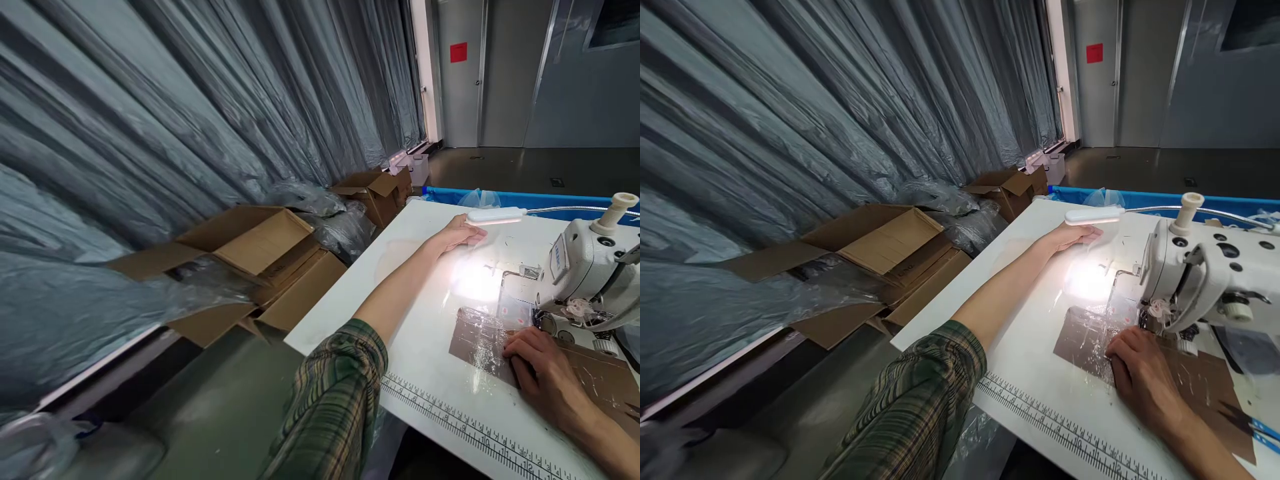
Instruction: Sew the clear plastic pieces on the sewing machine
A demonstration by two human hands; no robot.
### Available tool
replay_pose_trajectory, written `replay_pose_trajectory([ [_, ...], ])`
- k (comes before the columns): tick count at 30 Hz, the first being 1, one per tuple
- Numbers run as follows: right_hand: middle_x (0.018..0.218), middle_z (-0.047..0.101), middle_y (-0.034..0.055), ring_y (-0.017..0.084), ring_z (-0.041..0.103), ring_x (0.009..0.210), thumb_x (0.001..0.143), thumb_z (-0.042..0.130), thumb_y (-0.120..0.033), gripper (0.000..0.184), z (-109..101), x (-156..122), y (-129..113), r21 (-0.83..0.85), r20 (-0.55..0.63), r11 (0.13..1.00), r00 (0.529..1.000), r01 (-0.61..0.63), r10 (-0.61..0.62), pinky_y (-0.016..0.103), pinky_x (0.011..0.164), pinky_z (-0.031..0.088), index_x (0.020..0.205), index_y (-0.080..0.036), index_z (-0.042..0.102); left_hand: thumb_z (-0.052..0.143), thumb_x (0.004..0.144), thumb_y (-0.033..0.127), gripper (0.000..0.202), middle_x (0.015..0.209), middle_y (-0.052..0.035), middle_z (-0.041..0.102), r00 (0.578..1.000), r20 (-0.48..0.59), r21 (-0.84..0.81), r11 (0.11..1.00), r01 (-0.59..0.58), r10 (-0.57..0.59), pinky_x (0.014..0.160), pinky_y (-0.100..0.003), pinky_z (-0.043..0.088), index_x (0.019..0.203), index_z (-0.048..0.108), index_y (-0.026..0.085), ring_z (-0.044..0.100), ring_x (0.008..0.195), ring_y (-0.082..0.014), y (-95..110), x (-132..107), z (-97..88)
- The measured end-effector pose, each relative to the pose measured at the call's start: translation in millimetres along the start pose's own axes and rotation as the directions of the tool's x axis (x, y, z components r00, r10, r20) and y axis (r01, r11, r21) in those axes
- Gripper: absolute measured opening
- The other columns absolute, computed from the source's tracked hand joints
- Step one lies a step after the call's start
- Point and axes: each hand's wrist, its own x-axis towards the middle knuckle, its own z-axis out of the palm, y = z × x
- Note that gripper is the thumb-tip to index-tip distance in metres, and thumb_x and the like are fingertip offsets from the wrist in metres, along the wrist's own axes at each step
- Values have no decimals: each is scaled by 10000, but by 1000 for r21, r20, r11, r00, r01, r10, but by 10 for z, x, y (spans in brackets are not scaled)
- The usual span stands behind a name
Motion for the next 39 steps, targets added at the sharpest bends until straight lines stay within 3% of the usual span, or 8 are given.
replay_pose_trajectory([
  [7,820,689,29,202,648,793,943,466,-84,208,-7,8,7,-27,-1,1000,1000,9,-9,341,697,505,824,-214,577,602,850,79,323,1194,-100,704,993,-75,127,989,-75,85,1059,-387,480,1146,655,194,662,1149,-241,12,-69,-32],
  [10,815,693,30,197,642,780,945,472,-98,210,-29,21,8,-46,9,999,1000,15,-15,335,696,502,807,-209,584,612,797,82,214,1025,-64,737,993,55,219,969,-118,109,1001,-356,494,947,721,189,677,1044,-238,14,-170,-20],
  [14,808,698,39,196,634,770,935,479,-118,218,-43,26,12,-44,49,999,999,-1,3,331,695,493,784,-212,605,657,771,193,143,973,-73,741,872,447,449,792,-413,201,886,-351,527,889,737,189,683,929,-240,-45,-217,121],
  [19,824,709,57,217,645,803,916,470,-134,232,-25,5,25,-93,-1,993,997,-75,75,356,738,516,803,-221,653,549,881,168,463,1482,-101,557,766,431,434,635,-640,477,1172,-407,393,1338,599,227,500,1396,-259,-171,-103,300],
  [26,858,735,55,220,668,823,890,475,-146,232,-51,14,23,-59,-84,992,990,-115,109,364,758,560,827,-225,684,533,928,162,308,1325,-105,644,877,12,596,701,-392,481,1061,-388,492,1192,686,200,624,1226,-241,-241,-179,151],
  [31,811,733,14,189,698,783,860,497,-93,241,-158,42,1,46,-273,988,950,-145,152,345,755,569,767,-245,659,570,909,159,168,1009,-60,729,889,37,506,759,-411,456,809,-276,526,947,733,161,669,837,-142,-222,-638,48],
  [34,779,724,-2,158,685,687,830,492,-75,250,-188,38,34,67,-375,971,896,-228,236,300,647,563,751,-248,654,576,945,245,164,951,-52,725,869,208,448,746,-492,448,740,-263,493,936,716,159,647,820,-143,-210,-1015,57],
  [39,842,742,11,172,718,757,843,461,-124,251,-203,53,70,66,-287,940,896,-334,338,321,730,601,797,-244,677,589,986,402,262,939,-60,670,880,333,744,479,-466,338,837,-341,418,921,663,159,589,837,-186,-230,-1533,168],
])
